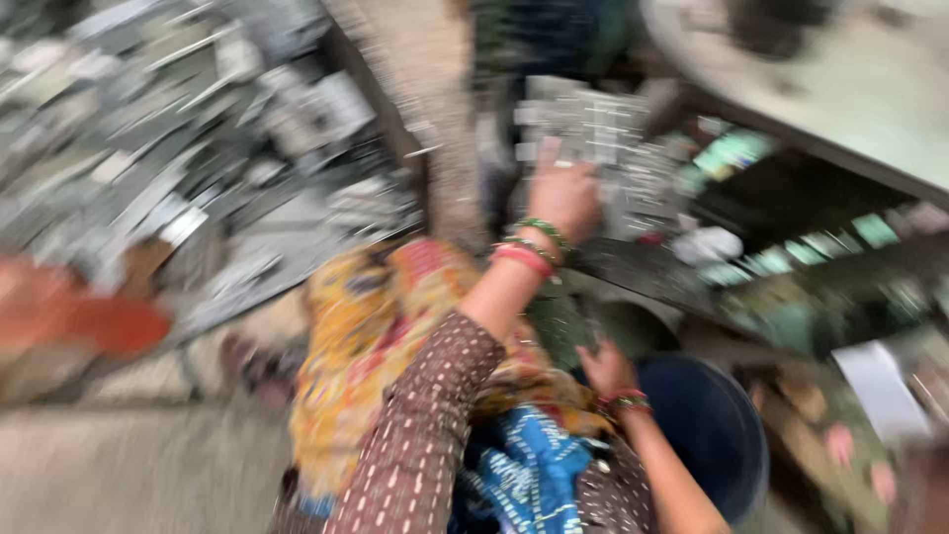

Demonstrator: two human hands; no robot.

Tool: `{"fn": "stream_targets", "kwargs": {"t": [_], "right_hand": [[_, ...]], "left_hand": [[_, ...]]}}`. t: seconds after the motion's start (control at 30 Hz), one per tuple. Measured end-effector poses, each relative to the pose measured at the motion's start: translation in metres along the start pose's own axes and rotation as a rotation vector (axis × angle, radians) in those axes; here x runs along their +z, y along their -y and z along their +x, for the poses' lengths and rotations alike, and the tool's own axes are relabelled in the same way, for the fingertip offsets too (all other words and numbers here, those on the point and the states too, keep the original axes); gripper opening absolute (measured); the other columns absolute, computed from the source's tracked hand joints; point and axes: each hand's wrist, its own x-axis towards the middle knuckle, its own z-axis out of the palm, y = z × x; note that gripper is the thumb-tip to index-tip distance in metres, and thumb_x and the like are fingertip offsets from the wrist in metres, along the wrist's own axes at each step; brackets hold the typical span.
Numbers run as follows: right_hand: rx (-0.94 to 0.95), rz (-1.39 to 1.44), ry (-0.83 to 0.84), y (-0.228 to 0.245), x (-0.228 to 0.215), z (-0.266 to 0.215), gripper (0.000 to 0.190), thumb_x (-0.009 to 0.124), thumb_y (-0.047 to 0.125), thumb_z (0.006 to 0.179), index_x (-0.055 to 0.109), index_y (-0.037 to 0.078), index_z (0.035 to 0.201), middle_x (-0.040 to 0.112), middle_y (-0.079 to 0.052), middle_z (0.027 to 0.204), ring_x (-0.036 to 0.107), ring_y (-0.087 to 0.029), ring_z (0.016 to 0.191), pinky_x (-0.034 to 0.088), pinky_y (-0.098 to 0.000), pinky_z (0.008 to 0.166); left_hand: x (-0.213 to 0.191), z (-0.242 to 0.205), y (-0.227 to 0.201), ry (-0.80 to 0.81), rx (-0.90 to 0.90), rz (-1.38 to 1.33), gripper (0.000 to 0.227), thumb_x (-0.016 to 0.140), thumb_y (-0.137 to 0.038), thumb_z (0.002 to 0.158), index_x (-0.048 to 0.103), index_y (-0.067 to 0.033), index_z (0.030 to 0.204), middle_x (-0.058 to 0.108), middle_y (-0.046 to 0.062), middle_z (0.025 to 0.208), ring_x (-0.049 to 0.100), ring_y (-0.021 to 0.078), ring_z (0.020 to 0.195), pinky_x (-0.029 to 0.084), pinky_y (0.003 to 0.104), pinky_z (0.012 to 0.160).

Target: The person sits on the floor and repeatedly picks metal brackets from a bin, places them into a manual punching machine, and operates the lever to process them. The person then removes the processed brackets and returns them to the bin, continuing this cycle.

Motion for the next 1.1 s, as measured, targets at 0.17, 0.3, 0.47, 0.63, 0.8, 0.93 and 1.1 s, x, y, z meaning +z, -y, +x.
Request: {"fn": "stream_targets", "kwargs": {"t": [0.17, 0.3, 0.47, 0.63, 0.8, 0.93, 1.1], "right_hand": [[0.064, -0.233, 0.073, 0.025, -0.085, 0.009, 0.07, 0.071, 0.064, 0.089, 0.067, -0.005, 0.102, 0.07, -0.032, 0.091, 0.068, -0.05, 0.084, 0.054, -0.0548, 0.072], [0.288, -0.188, 0.269, 0.063, -0.119, 0.008, 0.058, 0.069, 0.056, 0.092, 0.07, 0.0, 0.108, 0.072, -0.024, 0.072, 0.071, -0.036, 0.057, 0.056, -0.0474, 0.061], [0.312, -0.197, 0.27, 0.097, -0.125, 0.006, 0.05, 0.071, 0.051, 0.092, 0.074, 0.003, 0.106, 0.07, -0.02, 0.067, 0.069, -0.032, 0.053, 0.054, -0.0437, 0.058], [0.347, -0.207, 0.252, 0.104, -0.128, 0.005, 0.05, 0.072, 0.05, 0.093, 0.074, 0.001, 0.104, 0.069, -0.02, 0.066, 0.068, -0.032, 0.052, 0.054, -0.0435, 0.056], [0.369, -0.207, 0.262, 0.109, -0.126, 0.006, 0.046, 0.071, 0.047, 0.093, 0.074, 0.003, 0.106, 0.069, -0.018, 0.066, 0.068, -0.031, 0.051, 0.054, -0.043, 0.055], [0.36, -0.191, 0.254, 0.111, -0.128, 0.003, 0.045, 0.071, 0.046, 0.092, 0.074, 0.004, 0.107, 0.068, -0.019, 0.065, 0.067, -0.03, 0.051, 0.053, -0.0429, 0.054], [0.365, -0.219, 0.265, 0.116, -0.127, 0.008, 0.045, 0.071, 0.047, 0.093, 0.074, 0.003, 0.105, 0.068, -0.019, 0.064, 0.068, -0.031, 0.051, 0.054, -0.0425, 0.055]], "left_hand": [[-0.012, -0.086, 0.064, -0.586, 0.045, 0.071, 0.034, 0.064, -0.023, 0.082, 0.071, -0.0137, 0.113, 0.068, 0.006, 0.122, 0.065, 0.0226, 0.115, 0.038, 0.052, 0.113], [0.005, -0.168, 0.167, -0.775, -0.24, -0.039, 0.029, 0.065, -0.021, 0.089, 0.068, -0.0179, 0.117, 0.065, 0.002, 0.122, 0.066, 0.0264, 0.111, 0.047, 0.045, 0.104], [0.019, -0.297, 0.317, -0.306, -0.801, 0.283, 0.02, 0.055, -0.023, 0.097, 0.071, -0.0133, 0.091, 0.071, 0.013, 0.09, 0.071, 0.0304, 0.083, 0.056, 0.047, 0.075], [0.023, -0.367, 0.372, -0.29, -0.721, 0.3, 0.054, 0.065, -0.012, 0.079, 0.064, -0.0149, 0.133, 0.07, 0.011, 0.11, 0.064, 0.032, 0.105, 0.041, 0.058, 0.099], [0.028, -0.376, 0.376, -0.221, -0.773, 0.323, 0.047, 0.063, -0.007, 0.093, 0.062, -0.0202, 0.139, 0.069, 0.007, 0.112, 0.062, 0.0295, 0.117, 0.039, 0.055, 0.115], [0.025, -0.38, 0.377, -0.365, -0.694, 0.336, 0.056, 0.063, -0.006, 0.086, 0.061, -0.0153, 0.141, 0.07, 0.008, 0.116, 0.061, 0.0302, 0.114, 0.035, 0.058, 0.11], [0.008, -0.384, 0.383, -0.27, -0.699, 0.259, 0.055, 0.061, -0.004, 0.086, 0.061, -0.0141, 0.139, 0.07, 0.008, 0.11, 0.061, 0.0298, 0.115, 0.032, 0.058, 0.116]]}}
